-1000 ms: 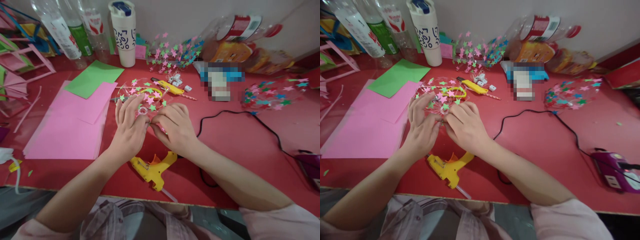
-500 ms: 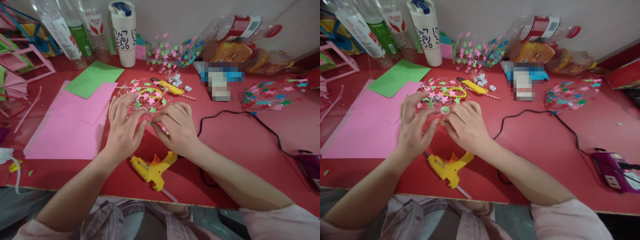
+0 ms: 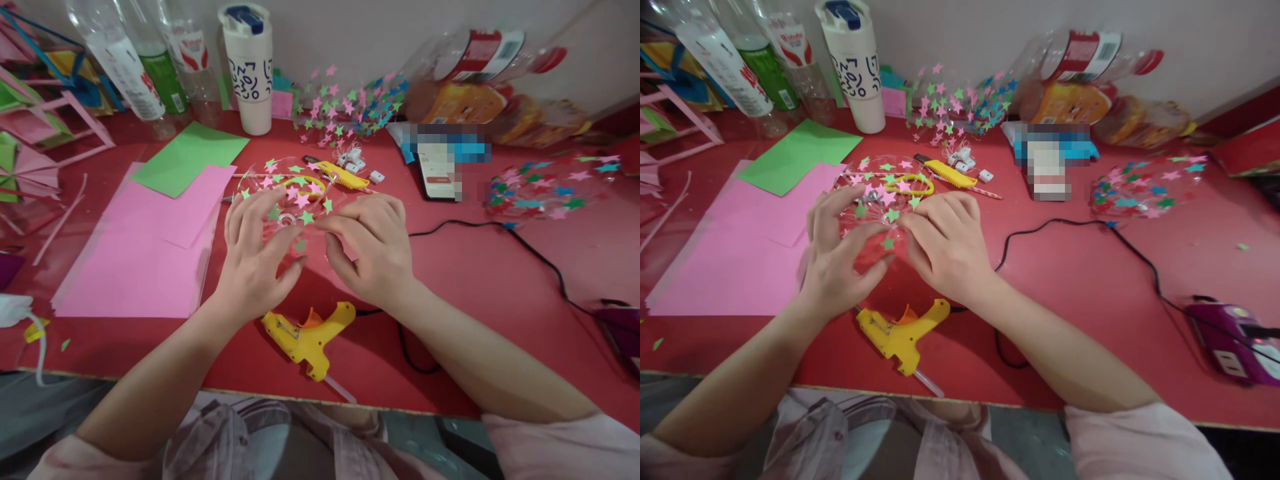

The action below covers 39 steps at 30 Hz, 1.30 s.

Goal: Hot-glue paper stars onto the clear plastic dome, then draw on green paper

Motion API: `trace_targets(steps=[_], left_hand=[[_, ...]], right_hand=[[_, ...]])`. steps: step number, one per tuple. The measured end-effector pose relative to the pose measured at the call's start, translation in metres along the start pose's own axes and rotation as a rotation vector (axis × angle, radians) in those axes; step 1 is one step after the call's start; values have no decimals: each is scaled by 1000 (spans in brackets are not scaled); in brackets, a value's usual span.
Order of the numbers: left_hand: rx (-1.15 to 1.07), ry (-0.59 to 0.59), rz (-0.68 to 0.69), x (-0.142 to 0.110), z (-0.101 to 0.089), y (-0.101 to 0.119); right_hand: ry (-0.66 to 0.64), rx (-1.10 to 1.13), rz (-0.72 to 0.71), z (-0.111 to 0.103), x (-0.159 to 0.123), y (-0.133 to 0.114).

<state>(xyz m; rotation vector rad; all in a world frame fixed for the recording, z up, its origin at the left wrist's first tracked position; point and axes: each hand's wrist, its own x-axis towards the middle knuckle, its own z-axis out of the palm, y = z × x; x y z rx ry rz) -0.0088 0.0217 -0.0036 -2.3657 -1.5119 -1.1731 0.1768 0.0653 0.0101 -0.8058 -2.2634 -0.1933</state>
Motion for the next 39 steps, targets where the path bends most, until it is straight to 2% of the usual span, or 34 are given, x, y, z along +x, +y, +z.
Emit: trace_targets(steps=[4,8,10,12,16,18,19,23,27,31,36,39], left_hand=[[16,32,7,0,1,-1],[-34,50,33,0,-2,-3],[-44,83,42,-1,-5,-4],[-40,131,54,-3,-9,-5],[-36,190,64,-5,-16,-3],[-40,200,78,-6,-18,-1],[-51,199,92,-6,-18,-1],[-157,161,151,-7,-16,2],[-243,99,202,-9,-13,6],[-240,57,211,-10,-13,8],[-248,68,203,-9,-15,7],[-254,-3,221,-12,-13,10]], right_hand=[[41,-4,-15,-5,1,0],[100,-11,-46,-18,6,0],[60,-13,-37,-28,8,2],[-85,-1,-45,-37,9,6],[-546,-28,-127,-44,-1,15],[-679,-106,-111,-39,-12,16],[-693,-151,-98,-34,-17,16],[-582,-248,-33,-11,-36,13],[-478,-297,-22,4,-42,9],[-472,-284,-20,9,-43,7],[-463,-263,-54,10,-44,6],[-465,-280,-96,10,-44,5]])
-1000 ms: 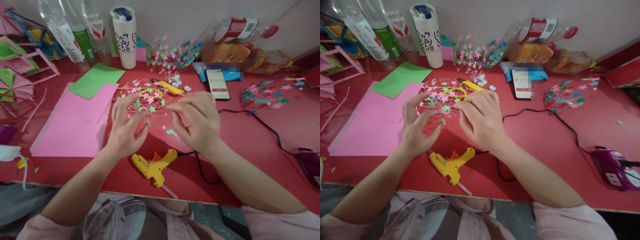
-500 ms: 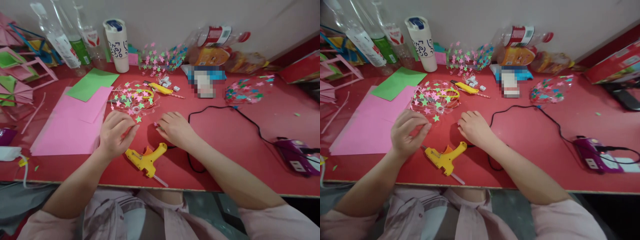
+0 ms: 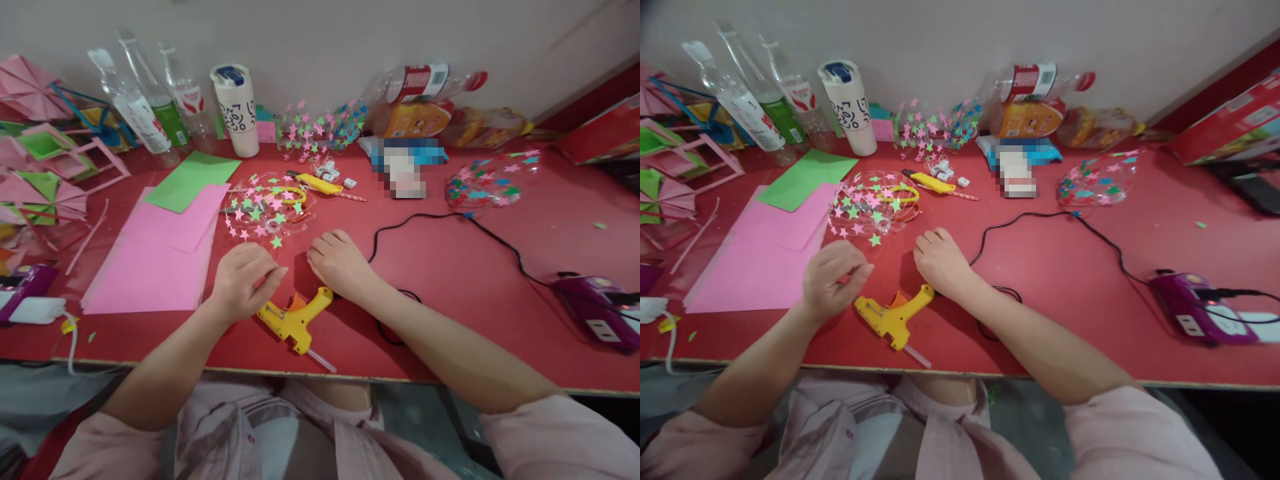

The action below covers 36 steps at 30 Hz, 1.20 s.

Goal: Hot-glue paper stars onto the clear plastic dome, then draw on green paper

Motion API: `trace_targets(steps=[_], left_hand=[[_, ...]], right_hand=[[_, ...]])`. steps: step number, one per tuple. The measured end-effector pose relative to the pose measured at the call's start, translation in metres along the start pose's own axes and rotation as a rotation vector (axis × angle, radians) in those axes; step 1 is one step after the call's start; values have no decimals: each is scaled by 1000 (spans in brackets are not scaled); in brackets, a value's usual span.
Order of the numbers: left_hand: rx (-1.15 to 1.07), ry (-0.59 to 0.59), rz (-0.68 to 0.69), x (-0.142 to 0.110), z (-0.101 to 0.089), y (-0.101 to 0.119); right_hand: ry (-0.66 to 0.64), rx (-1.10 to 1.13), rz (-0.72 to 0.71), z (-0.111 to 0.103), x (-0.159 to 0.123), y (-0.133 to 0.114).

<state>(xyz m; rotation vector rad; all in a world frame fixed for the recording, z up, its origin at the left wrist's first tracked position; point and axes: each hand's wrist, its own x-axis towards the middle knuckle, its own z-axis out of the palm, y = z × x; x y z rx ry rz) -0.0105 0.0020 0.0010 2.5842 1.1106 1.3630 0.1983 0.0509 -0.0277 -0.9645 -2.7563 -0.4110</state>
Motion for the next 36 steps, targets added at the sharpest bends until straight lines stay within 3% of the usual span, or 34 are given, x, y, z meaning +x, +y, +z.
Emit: trace_targets(steps=[7,14,21,24,29,36], left_hand=[[62,-206,115,-6,14,5],[81,-162,93,-6,13,4],[68,-127,63,-4,12,3],[51,-120,43,-4,13,4],[-78,-126,-74,-4,16,9],[-356,-121,-313,-2,15,15]], right_hand=[[62,-28,-48,2,2,2],[58,1,-69,4,2,6],[161,-24,-96,7,5,7],[283,6,-65,1,5,7],[681,154,-50,-23,0,-5],[705,236,-105,-33,-5,-23]])
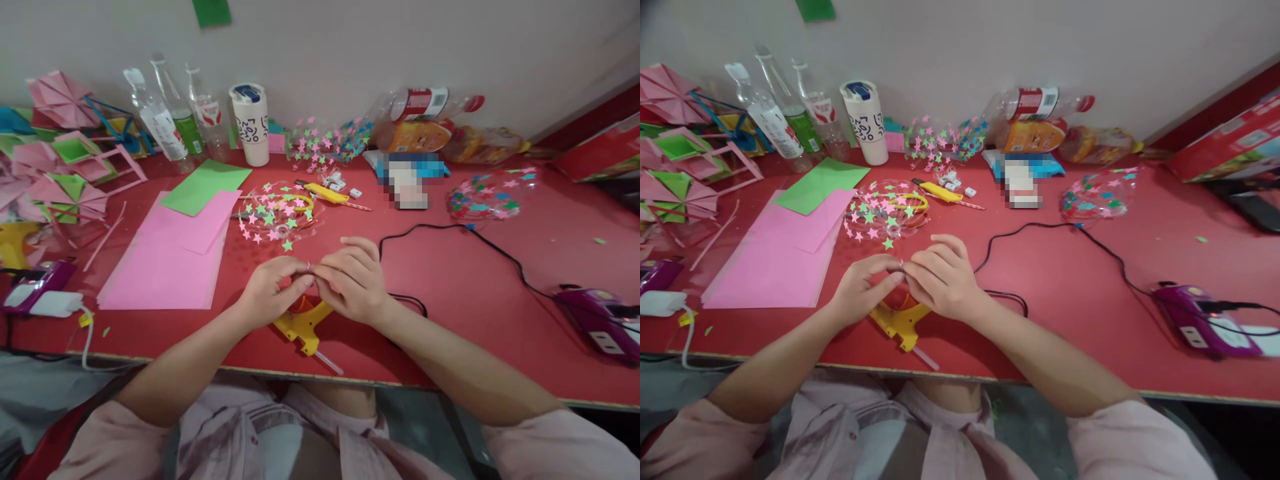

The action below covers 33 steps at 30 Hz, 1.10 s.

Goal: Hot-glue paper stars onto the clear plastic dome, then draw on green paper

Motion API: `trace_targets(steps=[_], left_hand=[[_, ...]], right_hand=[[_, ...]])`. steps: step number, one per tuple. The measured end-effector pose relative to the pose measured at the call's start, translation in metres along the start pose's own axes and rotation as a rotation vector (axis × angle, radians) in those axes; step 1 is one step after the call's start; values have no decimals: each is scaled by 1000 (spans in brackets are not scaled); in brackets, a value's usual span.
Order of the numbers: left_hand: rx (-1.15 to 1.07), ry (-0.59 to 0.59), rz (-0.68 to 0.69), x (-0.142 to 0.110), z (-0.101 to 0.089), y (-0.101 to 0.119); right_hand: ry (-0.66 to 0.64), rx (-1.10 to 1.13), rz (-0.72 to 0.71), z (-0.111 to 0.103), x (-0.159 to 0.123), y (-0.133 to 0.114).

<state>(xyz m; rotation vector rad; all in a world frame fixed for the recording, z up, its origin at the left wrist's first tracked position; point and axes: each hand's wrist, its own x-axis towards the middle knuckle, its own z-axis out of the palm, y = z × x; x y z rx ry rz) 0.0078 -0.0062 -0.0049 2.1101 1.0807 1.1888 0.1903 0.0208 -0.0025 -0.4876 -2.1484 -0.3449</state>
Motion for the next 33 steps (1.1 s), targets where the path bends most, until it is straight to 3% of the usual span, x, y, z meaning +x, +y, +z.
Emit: trace_targets(steps=[10,12,16,18,20,26,29,33], left_hand=[[-11,75,-26,1,-10,6],[-16,150,-27,1,-15,3],[-81,383,-63,0,-29,-7],[-92,458,-96,1,-35,-11],[-80,497,-125,2,-38,-12],[-31,523,-160,5,-40,-10],[-11,537,-162,7,-41,-12],[-3,596,-168,10,-45,-18]], right_hand=[[-31,218,165,-1,0,0],[-191,279,107,-3,1,2],[-738,389,-3,-8,4,5],[-868,415,10,-11,5,4],[-915,407,19,-12,6,1],[-862,245,-34,-3,-4,-9],[-744,278,-44,-1,-7,-6],[-469,323,83,-6,-4,6]])
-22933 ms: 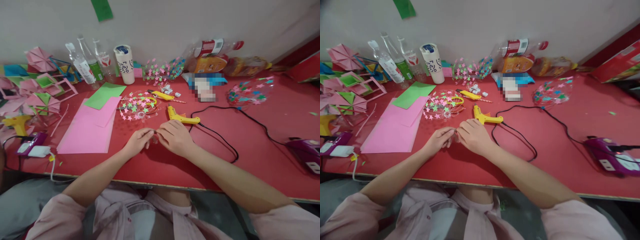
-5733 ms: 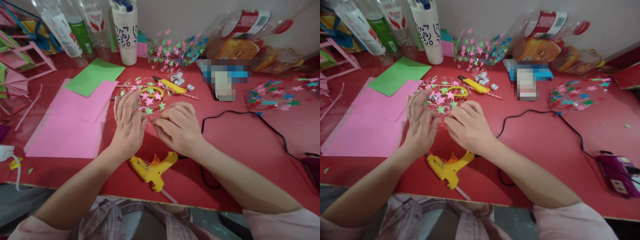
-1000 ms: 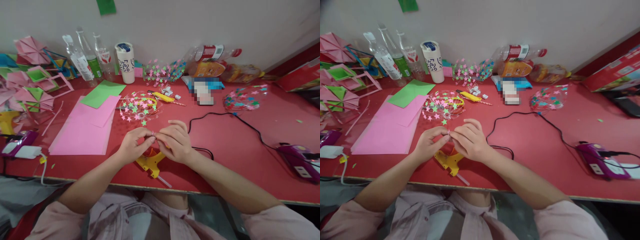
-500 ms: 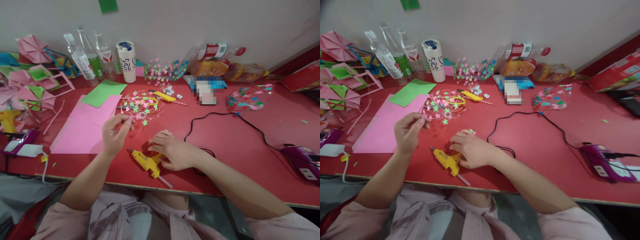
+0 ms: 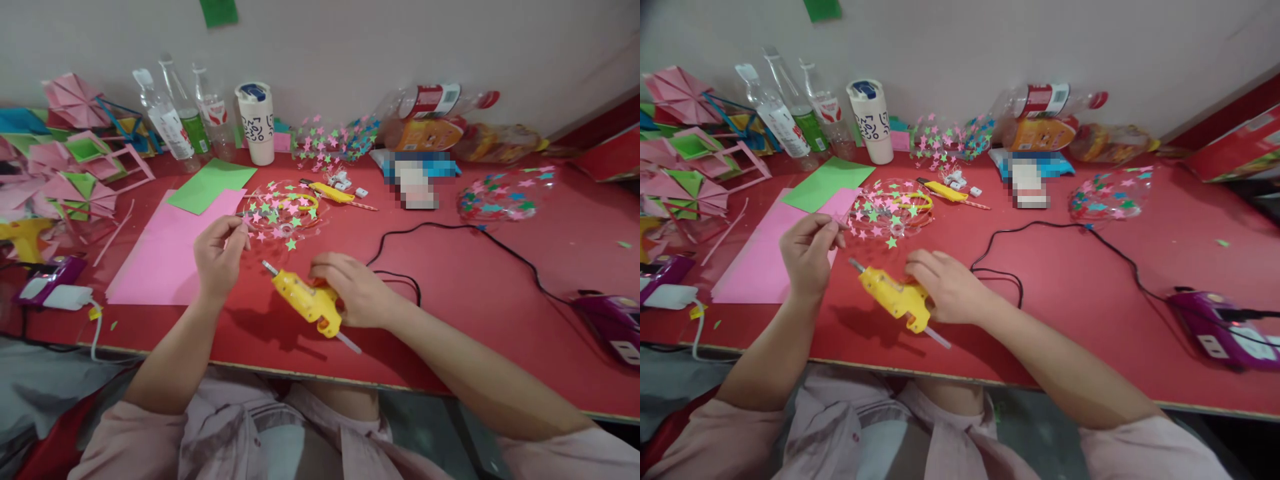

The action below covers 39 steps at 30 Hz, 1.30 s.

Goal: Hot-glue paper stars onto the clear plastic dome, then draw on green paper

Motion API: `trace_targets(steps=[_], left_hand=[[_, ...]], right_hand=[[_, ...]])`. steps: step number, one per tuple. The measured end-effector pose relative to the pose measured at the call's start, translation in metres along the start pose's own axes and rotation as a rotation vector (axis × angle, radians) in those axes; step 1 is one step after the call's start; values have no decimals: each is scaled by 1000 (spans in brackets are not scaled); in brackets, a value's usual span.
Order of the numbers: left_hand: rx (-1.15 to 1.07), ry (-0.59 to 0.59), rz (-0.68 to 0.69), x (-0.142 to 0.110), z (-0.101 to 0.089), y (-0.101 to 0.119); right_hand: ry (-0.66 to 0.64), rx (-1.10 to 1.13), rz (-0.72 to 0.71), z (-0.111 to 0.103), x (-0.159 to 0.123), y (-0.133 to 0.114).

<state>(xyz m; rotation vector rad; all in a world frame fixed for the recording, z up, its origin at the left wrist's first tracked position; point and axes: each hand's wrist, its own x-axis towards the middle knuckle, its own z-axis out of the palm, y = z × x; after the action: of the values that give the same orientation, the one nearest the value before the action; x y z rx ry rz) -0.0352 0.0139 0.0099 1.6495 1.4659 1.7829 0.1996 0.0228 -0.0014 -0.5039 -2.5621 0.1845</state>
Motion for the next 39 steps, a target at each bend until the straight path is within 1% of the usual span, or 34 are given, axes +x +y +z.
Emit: trace_targets(steps=[2,4,8,10,14,16,20,24,31,39], left_hand=[[-1,-18,-18,1,1,-1],[15,-79,-37,0,3,0],[53,-198,-25,-7,10,3],[57,-227,-8,-11,13,4],[65,-255,18,-14,15,6],[70,-260,22,-15,16,7],[58,-259,21,-16,17,9],[26,-251,-5,-16,17,9],[-10,-269,-59,-16,16,10],[14,-266,-53,-16,17,11]], right_hand=[[148,28,20,-4,1,3],[226,35,29,-6,1,5],[257,27,56,-5,0,3],[282,20,55,-4,0,4],[342,8,-11,-4,0,8],[331,15,-16,-3,0,9],[286,17,44,-1,-1,10],[261,8,69,-1,-2,10],[262,13,80,0,-2,10],[254,12,86,0,-2,10]])
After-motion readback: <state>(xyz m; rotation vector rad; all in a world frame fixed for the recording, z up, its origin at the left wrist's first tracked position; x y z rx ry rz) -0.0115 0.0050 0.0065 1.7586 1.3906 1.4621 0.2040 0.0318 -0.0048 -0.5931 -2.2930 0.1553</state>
